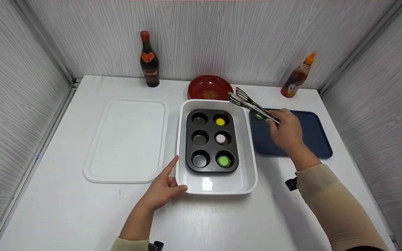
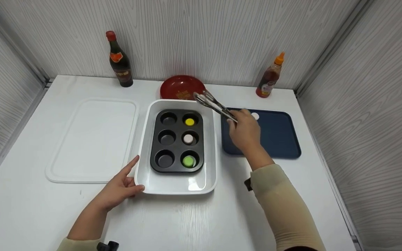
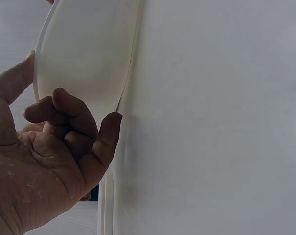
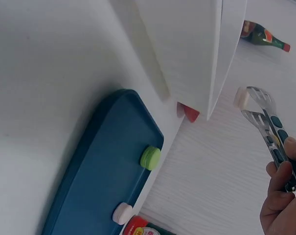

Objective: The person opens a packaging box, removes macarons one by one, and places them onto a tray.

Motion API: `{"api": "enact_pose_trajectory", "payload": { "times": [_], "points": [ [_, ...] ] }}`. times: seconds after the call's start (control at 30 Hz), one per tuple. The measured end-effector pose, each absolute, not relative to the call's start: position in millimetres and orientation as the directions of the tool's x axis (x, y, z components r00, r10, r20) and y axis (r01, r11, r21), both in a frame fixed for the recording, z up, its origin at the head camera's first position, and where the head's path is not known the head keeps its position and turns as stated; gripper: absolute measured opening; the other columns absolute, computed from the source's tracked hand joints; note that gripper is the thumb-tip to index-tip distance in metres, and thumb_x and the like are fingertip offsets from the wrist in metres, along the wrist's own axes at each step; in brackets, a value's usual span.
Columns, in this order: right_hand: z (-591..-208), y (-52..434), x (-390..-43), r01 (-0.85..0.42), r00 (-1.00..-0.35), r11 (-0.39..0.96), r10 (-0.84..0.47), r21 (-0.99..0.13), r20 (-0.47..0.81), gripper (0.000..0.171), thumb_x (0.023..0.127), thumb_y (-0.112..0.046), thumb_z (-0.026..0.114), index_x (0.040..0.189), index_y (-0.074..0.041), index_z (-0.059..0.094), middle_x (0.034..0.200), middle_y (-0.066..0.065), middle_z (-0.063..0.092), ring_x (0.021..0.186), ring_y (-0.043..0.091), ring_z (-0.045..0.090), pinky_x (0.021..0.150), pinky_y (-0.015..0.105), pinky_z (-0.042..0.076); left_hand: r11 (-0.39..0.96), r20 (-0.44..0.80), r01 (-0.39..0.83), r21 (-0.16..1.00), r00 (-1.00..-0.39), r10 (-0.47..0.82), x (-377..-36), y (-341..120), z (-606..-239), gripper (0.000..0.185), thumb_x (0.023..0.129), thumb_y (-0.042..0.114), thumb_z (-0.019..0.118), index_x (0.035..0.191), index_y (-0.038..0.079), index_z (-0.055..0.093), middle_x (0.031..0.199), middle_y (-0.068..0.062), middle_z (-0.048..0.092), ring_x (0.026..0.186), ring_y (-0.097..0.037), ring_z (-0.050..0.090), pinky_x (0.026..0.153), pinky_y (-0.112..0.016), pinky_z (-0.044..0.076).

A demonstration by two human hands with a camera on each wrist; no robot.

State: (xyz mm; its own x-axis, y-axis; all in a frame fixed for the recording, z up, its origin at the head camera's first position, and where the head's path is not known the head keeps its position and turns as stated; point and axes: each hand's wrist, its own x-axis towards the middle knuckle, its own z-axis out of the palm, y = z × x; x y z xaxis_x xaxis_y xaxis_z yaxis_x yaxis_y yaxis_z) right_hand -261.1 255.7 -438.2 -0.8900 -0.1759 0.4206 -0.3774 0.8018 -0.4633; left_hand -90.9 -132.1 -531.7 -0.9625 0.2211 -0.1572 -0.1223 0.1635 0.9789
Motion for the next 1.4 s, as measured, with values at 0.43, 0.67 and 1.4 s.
{"api": "enact_pose_trajectory", "payload": {
  "times": [0.43, 0.67, 1.4],
  "points": [
    [-426.1, 306.7, -255.8, -0.282, -0.897, 0.863, -0.082, -0.419, 0.434, 0.028, 0.102, -0.008, 0.069, 0.127, 0.006, 0.073, 0.101, 0.025, 0.063, 0.086, 0.042, 0.061, 0.079, 0.055, 0.047, 0.155, -0.153, -0.121, 0.980, -0.964, 0.216, -90.6, -132.5, -531.7, 0.104, 0.088, 0.001, 0.082, 0.171, 0.013, 0.020, 0.061, 0.004, 0.044, 0.054, -0.008, 0.040, 0.052, -0.022, 0.036],
    [-417.8, 334.0, -250.0, -0.200, -0.915, 0.883, -0.013, -0.424, 0.403, 0.032, 0.104, -0.010, 0.065, 0.131, 0.006, 0.070, 0.106, 0.028, 0.062, 0.091, 0.046, 0.061, 0.081, 0.060, 0.046, 0.159, -0.153, -0.120, 0.980, -0.964, 0.216, -90.1, -131.9, -531.3, 0.104, 0.088, 0.001, 0.082, 0.171, 0.013, 0.020, 0.061, 0.004, 0.043, 0.055, -0.009, 0.040, 0.053, -0.022, 0.036],
    [-421.3, 403.4, -239.9, -0.099, -0.890, 0.905, 0.106, -0.414, 0.444, 0.026, 0.101, -0.004, 0.066, 0.121, 0.011, 0.071, 0.110, 0.035, 0.064, 0.104, 0.058, 0.059, 0.093, 0.067, 0.043, 0.147, -0.143, -0.112, 0.983, -0.964, 0.224, -89.8, -133.8, -534.0, 0.104, 0.088, 0.001, 0.082, 0.171, 0.012, 0.019, 0.061, 0.004, 0.044, 0.054, -0.008, 0.040, 0.053, -0.022, 0.036]
  ]
}}
